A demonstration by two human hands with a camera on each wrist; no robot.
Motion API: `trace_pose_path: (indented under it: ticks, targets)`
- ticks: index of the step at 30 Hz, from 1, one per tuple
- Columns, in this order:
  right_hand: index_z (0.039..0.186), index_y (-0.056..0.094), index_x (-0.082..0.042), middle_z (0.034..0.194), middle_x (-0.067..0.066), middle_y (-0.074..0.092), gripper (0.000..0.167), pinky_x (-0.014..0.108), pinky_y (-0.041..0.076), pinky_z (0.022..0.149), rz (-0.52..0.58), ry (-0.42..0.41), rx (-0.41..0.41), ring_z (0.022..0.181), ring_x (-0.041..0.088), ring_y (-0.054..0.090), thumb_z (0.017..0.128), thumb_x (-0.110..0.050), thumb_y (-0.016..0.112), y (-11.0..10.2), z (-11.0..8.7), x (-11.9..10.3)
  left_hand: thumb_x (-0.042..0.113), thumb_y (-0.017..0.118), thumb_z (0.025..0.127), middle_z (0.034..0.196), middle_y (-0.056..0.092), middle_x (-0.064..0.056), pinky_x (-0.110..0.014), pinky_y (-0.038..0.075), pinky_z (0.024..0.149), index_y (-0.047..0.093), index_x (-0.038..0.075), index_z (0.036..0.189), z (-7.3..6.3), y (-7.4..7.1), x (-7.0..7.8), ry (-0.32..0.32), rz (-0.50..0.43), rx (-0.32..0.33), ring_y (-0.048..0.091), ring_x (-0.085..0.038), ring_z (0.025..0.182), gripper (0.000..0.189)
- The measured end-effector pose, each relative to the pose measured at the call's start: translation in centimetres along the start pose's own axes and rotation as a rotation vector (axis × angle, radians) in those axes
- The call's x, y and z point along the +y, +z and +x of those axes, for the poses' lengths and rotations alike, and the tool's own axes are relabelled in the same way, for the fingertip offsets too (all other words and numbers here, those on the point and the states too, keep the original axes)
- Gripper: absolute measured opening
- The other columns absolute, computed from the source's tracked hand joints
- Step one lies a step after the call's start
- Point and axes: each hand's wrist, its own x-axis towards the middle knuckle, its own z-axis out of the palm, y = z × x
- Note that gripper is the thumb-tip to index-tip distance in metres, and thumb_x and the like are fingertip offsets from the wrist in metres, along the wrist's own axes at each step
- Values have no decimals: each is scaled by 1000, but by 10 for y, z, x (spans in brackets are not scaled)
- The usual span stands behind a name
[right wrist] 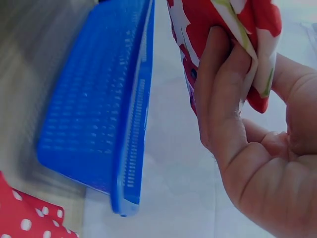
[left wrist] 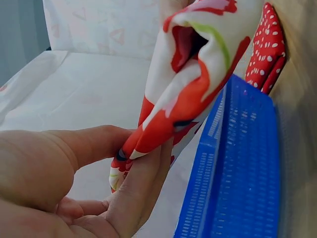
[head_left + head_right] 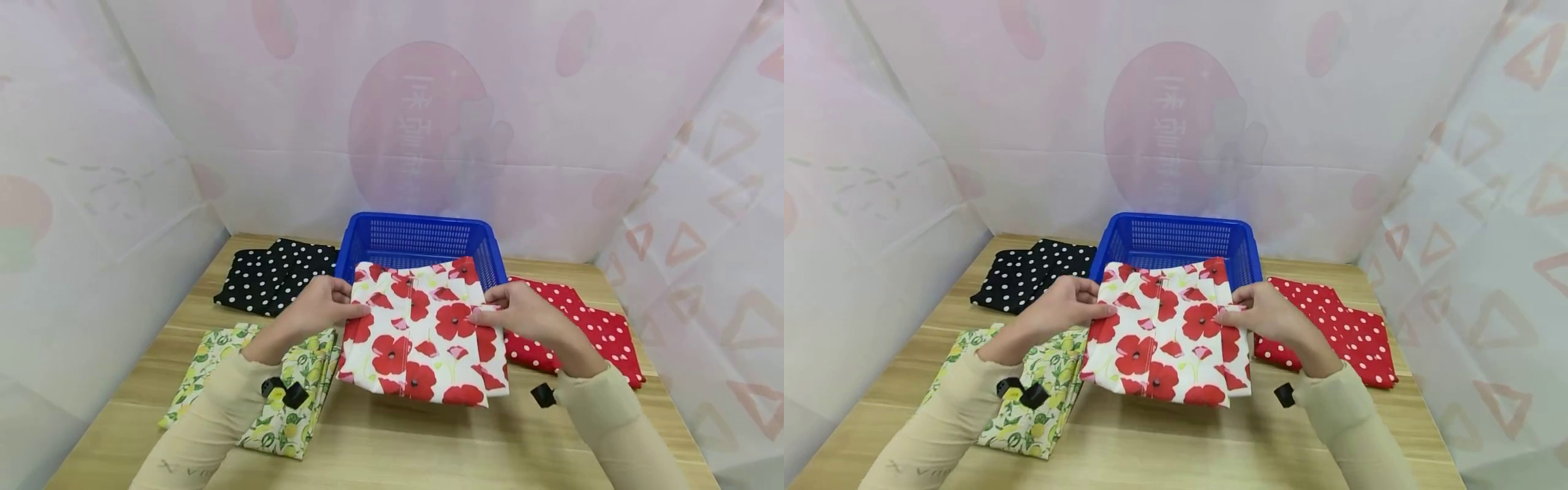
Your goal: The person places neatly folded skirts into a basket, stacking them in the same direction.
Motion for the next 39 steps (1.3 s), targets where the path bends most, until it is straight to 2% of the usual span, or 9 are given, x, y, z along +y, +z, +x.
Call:
trace_pose_path:
  ticks: [7, 11, 15, 20, 28, 31, 34, 36, 39]
  targets:
    - [117, 70, -9, 112, 10, 74, 43, 30, 61, 79, 8, 10, 8, 96, 21, 70, 95, -45, 78, -24, 28, -11, 24, 79, 96, 106, 81, -17, -34, 67, 84, 68, -4, 118, 33, -14, 24, -44, 57, 33, 80, -20, 92, 37]
    - [119, 71, -9, 114, 11, 75, 43, 33, 61, 84, -9, -4, 38, 96, 22, 71, 96, -45, 76, -36, 45, -16, 25, 79, 97, 112, 79, -18, -38, 66, 90, 69, -2, 119, 53, -20, 35, -64, 81, 57, 79, -22, 96, 37]
    - [127, 70, -9, 121, 14, 72, 47, 39, 61, 92, -24, 22, 84, 102, 24, 70, 96, -45, 76, -46, 60, -22, 26, 79, 97, 119, 75, -17, -45, 62, 101, 71, -1, 118, 73, -26, 43, -89, 92, 89, 74, -23, 101, 35]
    - [132, 68, -6, 126, 17, 66, 50, 45, 59, 99, -8, 42, 135, 111, 28, 64, 97, -41, 76, -57, 78, -30, 27, 79, 97, 122, 69, -16, -48, 58, 107, 72, -2, 114, 100, -35, 46, -100, 85, 127, 71, -25, 103, 33]
    - [124, 72, -5, 119, 16, 66, 45, 50, 55, 101, -23, 56, 205, 107, 28, 59, 96, -40, 78, -63, 107, -38, 23, 78, 97, 125, 74, -17, -39, 61, 101, 75, -3, 120, 137, -42, 41, -115, 7, 140, 74, -25, 106, 35]
    - [125, 73, -4, 122, 17, 67, 45, 50, 56, 101, -27, 65, 234, 109, 29, 59, 96, -38, 78, -61, 120, -35, 23, 79, 97, 116, 78, -14, -39, 62, 99, 77, -3, 118, 148, -42, 34, -97, 24, 170, 74, -23, 100, 34]
    - [125, 74, -4, 123, 18, 68, 47, 46, 59, 98, -47, 65, 262, 109, 30, 61, 95, -39, 80, -57, 134, -27, 24, 80, 96, 88, 76, -7, -34, 61, 84, 80, -1, 102, 156, -38, 24, -55, 69, 211, 69, -20, 84, 26]
    - [125, 74, -4, 125, 19, 68, 48, 44, 60, 96, -68, 67, 272, 111, 31, 60, 94, -40, 80, -53, 141, -21, 24, 81, 95, 68, 66, -1, -30, 53, 68, 77, 2, 83, 160, -35, 18, -44, 97, 234, 59, -18, 70, 25]
    - [126, 73, -4, 127, 18, 67, 49, 43, 59, 96, -104, 78, 274, 114, 32, 58, 95, -40, 79, -46, 148, -14, 23, 82, 94, 53, 46, 5, -27, 36, 54, 61, 9, 61, 164, -30, 11, -46, 131, 244, 42, -15, 56, 41]
